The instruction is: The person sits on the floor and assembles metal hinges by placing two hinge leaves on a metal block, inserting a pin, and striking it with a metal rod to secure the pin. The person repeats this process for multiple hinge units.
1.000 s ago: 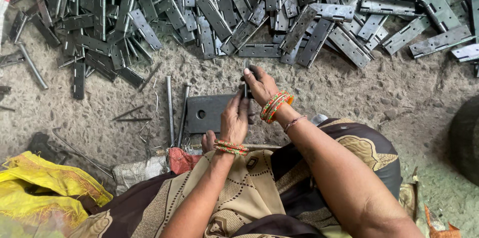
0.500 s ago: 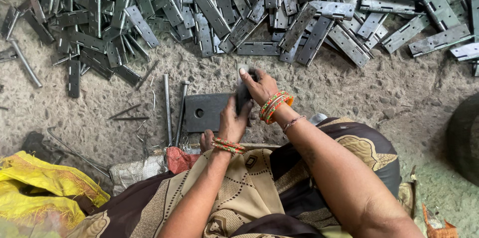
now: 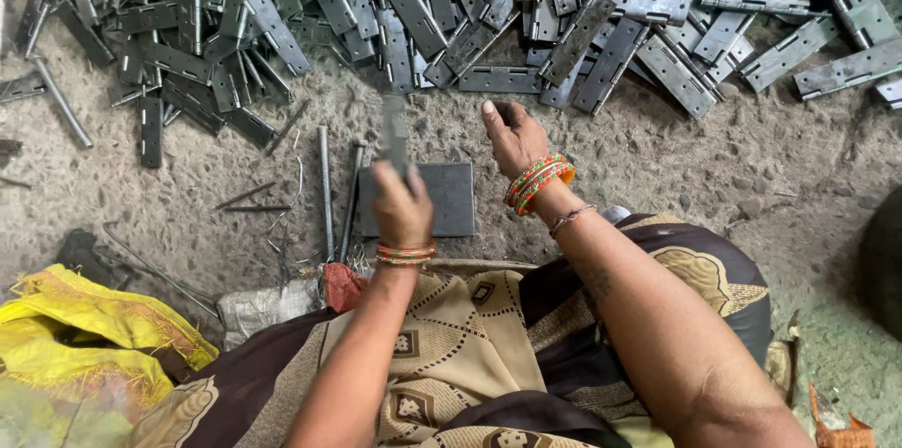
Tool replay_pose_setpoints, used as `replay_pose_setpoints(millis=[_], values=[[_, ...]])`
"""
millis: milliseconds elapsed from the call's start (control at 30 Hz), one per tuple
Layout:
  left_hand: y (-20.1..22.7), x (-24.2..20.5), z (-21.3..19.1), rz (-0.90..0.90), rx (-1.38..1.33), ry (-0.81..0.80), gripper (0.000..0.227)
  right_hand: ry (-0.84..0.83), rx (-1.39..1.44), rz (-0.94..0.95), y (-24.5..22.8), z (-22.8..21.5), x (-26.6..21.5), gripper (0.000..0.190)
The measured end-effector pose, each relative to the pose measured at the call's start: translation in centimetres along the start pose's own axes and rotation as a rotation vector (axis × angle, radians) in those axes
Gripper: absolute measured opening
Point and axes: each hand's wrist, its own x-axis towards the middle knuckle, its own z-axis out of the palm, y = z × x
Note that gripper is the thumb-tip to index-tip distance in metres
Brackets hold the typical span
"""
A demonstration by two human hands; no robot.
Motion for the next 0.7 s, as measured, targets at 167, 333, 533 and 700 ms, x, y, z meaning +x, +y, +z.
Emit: replay_pose_setpoints(millis=[167,333,533,700], values=[[-4.5,-2.4,3.2,-0.125,0.26,-0.505,0.017,-0.032,-0.05,-0.032,2.1,0.7,0.5,0.06],[-4.4,-2.6,3.6,-0.157,0.128,-0.513,0.014,-0.186,-0.166,0.096,2.9,2.0,1.0,0.065],[0.7,-3.9,4.7,0.013,-0.003,-0.324,0.029,-0.273,-0.199,0.151,3.6,3.0,0.0,0.072],[3.8,-2.8,3.2,-0.109,-0.487,-0.378,0.036,-0.15,0.139,-0.084,2.9,2.1,0.1,0.061]])
